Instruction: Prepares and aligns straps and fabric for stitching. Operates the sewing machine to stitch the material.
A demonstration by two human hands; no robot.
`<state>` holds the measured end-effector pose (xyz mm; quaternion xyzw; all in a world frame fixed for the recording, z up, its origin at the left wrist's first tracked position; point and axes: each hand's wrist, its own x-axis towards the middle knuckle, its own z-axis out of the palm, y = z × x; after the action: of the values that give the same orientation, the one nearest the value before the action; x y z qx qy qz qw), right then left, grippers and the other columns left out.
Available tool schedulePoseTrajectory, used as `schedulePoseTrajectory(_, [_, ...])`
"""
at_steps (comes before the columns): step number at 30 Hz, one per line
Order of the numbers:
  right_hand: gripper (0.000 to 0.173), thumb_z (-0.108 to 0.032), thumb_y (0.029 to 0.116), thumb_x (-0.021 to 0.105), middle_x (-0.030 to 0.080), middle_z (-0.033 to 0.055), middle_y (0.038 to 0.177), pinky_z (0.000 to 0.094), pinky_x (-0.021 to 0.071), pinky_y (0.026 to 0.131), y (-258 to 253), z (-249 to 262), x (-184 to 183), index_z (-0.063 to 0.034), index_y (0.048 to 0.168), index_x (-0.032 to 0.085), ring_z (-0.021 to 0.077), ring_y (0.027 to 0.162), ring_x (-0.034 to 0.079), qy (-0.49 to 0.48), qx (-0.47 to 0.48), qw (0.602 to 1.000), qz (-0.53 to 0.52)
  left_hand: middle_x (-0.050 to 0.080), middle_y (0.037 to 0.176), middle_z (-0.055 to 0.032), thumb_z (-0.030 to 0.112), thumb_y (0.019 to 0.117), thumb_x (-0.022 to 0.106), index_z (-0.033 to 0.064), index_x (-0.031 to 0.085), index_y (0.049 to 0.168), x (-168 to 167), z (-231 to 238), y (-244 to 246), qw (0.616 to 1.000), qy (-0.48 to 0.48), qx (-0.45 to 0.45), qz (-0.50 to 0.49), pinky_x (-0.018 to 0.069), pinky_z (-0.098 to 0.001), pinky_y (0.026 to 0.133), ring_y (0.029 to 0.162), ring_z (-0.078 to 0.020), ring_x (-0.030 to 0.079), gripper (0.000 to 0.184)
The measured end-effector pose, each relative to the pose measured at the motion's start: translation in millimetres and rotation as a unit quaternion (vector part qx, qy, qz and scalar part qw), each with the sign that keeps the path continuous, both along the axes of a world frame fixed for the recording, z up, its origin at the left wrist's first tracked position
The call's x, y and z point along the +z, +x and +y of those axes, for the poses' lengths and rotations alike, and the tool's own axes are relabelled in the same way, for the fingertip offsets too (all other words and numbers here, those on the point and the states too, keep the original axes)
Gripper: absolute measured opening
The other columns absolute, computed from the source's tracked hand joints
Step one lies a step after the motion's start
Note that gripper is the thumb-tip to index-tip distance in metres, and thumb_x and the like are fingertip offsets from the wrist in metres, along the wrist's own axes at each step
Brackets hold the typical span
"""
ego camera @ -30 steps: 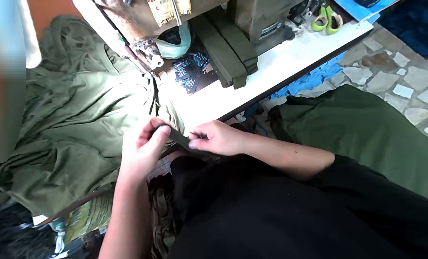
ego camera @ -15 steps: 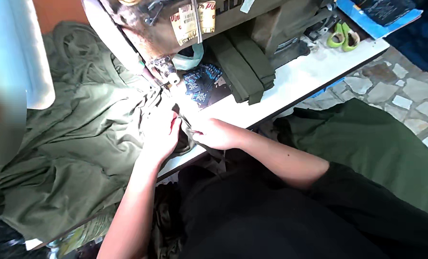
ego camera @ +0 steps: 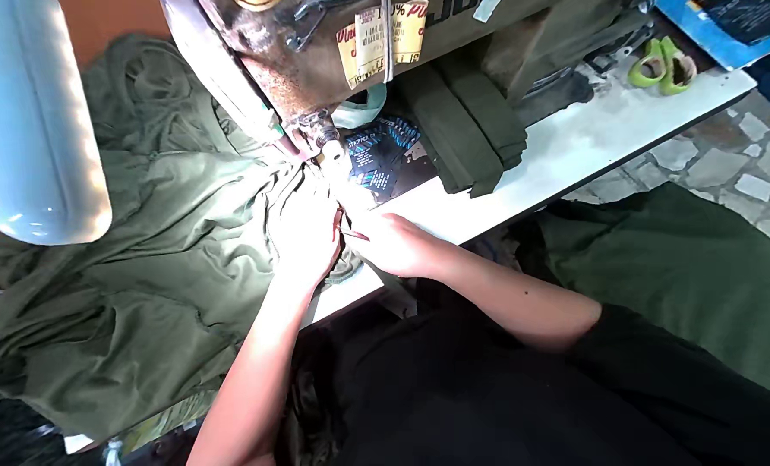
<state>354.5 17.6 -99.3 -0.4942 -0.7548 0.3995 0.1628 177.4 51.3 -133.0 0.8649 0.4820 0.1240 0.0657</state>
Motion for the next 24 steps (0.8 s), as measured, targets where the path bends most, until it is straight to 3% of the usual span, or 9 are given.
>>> schedulePoseTrajectory(2, [0.018,-0.012,0.1038,0.056,0.064,0.0129,0.083,0.0425,0.0537,0.071,4,-6,2,0.0001,0.097,0.067,0.0249,0.078,0.065,-0.008,0.006,1.000,0.005,0.058,0.140,-0.0271,0.011,0.1013,0.048,-0.0062,0.068,0.109,-4,-13,-3,1.000,0.008,-0.006,-0.012,0.0368,-0.0658,0.110,0.133,-0.0467,0.053,0.028])
schedulePoseTrajectory(5, [0.020,-0.011,0.1042,0.055,0.063,0.0130,0.082,0.0421,0.0511,0.070,6,-4,5,0.0012,0.096,0.068,0.0246,0.077,0.062,-0.026,0.021,0.999,0.009,0.064,0.122,-0.0300,0.010,0.1017,0.050,-0.0081,0.068,0.106,-4,-17,-6,1.000,-0.002,0.005,-0.029,0.0421,-0.0671,0.101,0.119,-0.0489,0.060,0.026])
schedulePoseTrajectory(9, [0.025,-0.013,0.1056,0.050,0.063,0.0152,0.083,0.0432,0.0502,0.072,4,7,1,0.0040,0.095,0.066,0.0268,0.081,0.063,-0.015,0.025,1.000,0.011,0.061,0.135,-0.0280,0.010,0.1053,0.046,-0.0105,0.067,0.111,2,-4,-8,0.998,-0.008,0.009,-0.061,0.0378,-0.0638,0.109,0.127,-0.0478,0.056,0.030])
schedulePoseTrajectory(12, [0.026,-0.013,0.1054,0.051,0.062,0.0148,0.083,0.0427,0.0495,0.072,4,11,5,0.0034,0.092,0.065,0.0258,0.081,0.062,-0.034,0.031,0.999,-0.001,0.065,0.125,-0.0264,0.011,0.1040,0.044,-0.0089,0.067,0.113,5,-4,-16,0.995,-0.021,-0.011,-0.095,0.0407,-0.0605,0.107,0.122,-0.0437,0.059,0.031])
schedulePoseTrajectory(15, [0.028,-0.015,0.1057,0.051,0.061,0.0138,0.080,0.0417,0.0481,0.070,3,14,6,0.0028,0.089,0.065,0.0245,0.078,0.061,-0.041,0.023,0.999,0.001,0.069,0.114,-0.0242,0.014,0.1062,0.041,-0.0064,0.069,0.111,16,5,-14,0.991,-0.059,0.026,-0.115,0.0430,-0.0577,0.102,0.115,-0.0391,0.063,0.035])
schedulePoseTrajectory(18, [0.030,-0.020,0.1075,0.050,0.066,0.0161,0.090,0.0456,0.0509,0.078,-2,21,10,0.0026,0.097,0.067,0.0274,0.088,0.065,-0.071,0.005,0.997,-0.018,0.070,0.114,-0.0235,0.016,0.1090,0.042,-0.0041,0.070,0.114,28,17,-12,0.990,-0.088,0.055,-0.094,0.0466,-0.0602,0.097,0.112,-0.0392,0.066,0.035])
schedulePoseTrajectory(20, [0.032,-0.021,0.1086,0.048,0.069,0.0181,0.100,0.0478,0.0519,0.086,-6,24,13,0.0033,0.103,0.069,0.0294,0.098,0.067,-0.086,-0.008,0.996,-0.023,0.068,0.111,-0.0280,0.015,0.1082,0.045,-0.0088,0.068,0.106,32,25,-9,0.990,-0.101,0.079,-0.054,0.0454,-0.0645,0.095,0.111,-0.0443,0.064,0.033])
schedulePoseTrajectory(24, [0.029,-0.017,0.1074,0.049,0.068,0.0186,0.101,0.0467,0.0499,0.087,-10,25,21,0.0035,0.103,0.070,0.0292,0.099,0.065,-0.094,-0.017,0.995,-0.032,0.065,0.115,-0.0290,0.017,0.1083,0.049,-0.0081,0.068,0.105,39,34,2,0.980,-0.147,0.134,0.007,0.0439,-0.0644,0.097,0.116,-0.0457,0.061,0.032])
